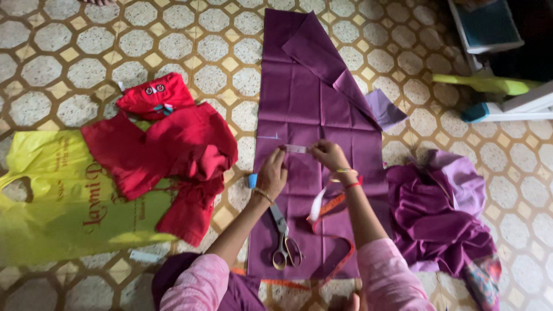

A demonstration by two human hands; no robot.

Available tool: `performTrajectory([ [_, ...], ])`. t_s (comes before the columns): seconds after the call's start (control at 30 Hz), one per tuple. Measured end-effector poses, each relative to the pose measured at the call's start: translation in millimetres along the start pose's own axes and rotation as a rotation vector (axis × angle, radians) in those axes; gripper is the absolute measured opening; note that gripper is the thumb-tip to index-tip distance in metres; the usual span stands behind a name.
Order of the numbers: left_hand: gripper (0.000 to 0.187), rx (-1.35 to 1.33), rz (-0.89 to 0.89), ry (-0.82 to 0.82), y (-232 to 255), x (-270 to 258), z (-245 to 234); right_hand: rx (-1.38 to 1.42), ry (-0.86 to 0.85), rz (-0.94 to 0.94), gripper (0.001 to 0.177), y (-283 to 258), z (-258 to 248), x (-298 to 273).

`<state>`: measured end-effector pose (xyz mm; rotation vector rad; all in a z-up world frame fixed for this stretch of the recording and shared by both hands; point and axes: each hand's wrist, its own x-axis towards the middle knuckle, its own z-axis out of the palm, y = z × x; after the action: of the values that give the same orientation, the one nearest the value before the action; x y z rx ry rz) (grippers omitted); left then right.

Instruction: The person measures sections of purple and red fabric on a patterned floor using a measuring tape and marking tools.

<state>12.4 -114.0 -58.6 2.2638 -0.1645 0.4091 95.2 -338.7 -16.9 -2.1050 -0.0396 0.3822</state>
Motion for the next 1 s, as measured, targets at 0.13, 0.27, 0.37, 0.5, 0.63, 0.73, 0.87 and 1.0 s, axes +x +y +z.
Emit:
performTrajectory([
  [0.13, 0.055, 0.19, -0.004, -0.266, -12.1, 7.4, 18.1, -0.111, 0.022, 0.06, 0.018, 46.3, 34.2, 67.2],
  [0.27, 0.068, 0.322, 0.015, -0.389, -28.4, 19.6, 31.9, -0.373, 0.102, -0.007, 0.023, 76.5, 44.3, 89.2],
  [0.37, 0.077, 0.332, 0.01, -0.467, -29.7, 25.1, 30.8, -0.405, 0.095, 0.086, 0.027, 72.0, 48.2, 84.2],
  [0.5, 0.082, 0.376, -0.012, -0.529, -15.2, 29.1, 27.2, -0.285, 0.121, 0.102, 0.03, 53.2, 49.2, 73.3],
  [0.63, 0.086, 0.341, -0.052, -0.532, -12.7, 31.5, 25.7, -0.276, 0.125, 0.143, 0.03, 38.8, 49.2, 67.8],
  [0.73, 0.085, 0.371, -0.063, -0.522, -11.4, 31.2, 26.3, -0.234, 0.092, 0.182, 0.029, 34.6, 47.9, 68.1],
  [0.87, 0.084, 0.432, -0.087, -0.558, -8.2, 35.5, 29.9, -0.321, 0.091, 0.122, 0.027, 34.9, 46.9, 69.1],
  [1.0, 0.082, 0.469, -0.13, -0.599, -5.0, 37.8, 26.5, -0.286, 0.089, 0.096, 0.027, 31.4, 44.7, 67.7],
])
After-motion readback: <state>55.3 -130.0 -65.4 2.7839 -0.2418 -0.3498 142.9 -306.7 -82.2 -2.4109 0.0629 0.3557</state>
